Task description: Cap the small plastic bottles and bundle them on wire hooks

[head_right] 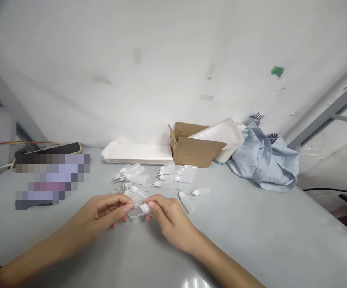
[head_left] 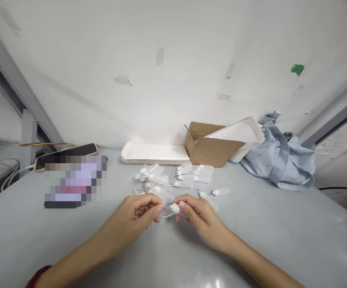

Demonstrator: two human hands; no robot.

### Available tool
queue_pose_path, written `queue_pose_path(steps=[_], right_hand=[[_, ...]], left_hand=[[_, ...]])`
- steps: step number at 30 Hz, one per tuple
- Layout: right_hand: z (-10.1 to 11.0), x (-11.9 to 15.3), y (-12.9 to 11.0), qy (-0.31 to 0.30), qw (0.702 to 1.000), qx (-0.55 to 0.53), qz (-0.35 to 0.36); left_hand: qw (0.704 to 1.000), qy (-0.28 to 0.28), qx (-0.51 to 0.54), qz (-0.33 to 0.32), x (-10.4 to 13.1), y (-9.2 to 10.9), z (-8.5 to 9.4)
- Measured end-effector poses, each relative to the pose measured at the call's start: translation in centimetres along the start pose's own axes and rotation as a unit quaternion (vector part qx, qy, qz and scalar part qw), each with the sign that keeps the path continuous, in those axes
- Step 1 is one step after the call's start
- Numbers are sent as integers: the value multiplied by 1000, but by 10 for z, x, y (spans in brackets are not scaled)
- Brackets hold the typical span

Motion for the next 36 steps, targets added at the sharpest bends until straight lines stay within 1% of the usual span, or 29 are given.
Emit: queue_pose_path(steps=[7, 14, 19, 25, 30, 36], right_hand=[[-1, 0, 0, -2, 1000, 1, -3], [1, 1, -3, -2, 1000, 25, -4], [3, 0, -8, -3, 999, 42, 6], [1, 0, -12, -10, 998, 59, 16], [-2, 0, -15, -14, 997, 75, 30], [-6, 2, -20, -17, 992, 108, 59]], left_hand=[[999, -9, -39, -9, 0, 3, -2], [999, -9, -50, -8, 1, 2, -3], [997, -11, -70, -29, 0, 3, -3], [989, -10, -135, -57, 1, 10, -5], [982, -14, -177, -70, 1, 7, -11], [971, -20, -214, -109, 4, 5, -18]])
Point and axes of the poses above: each hand's wrist, its own x-axis away from the middle knuckle, its own z-axis out of the back of the hand, y = z × x, the point moved 9 cm from there along -x, towards the middle knuckle, and after that the axes turned 5 degrees about x, right-handed, at the moved point
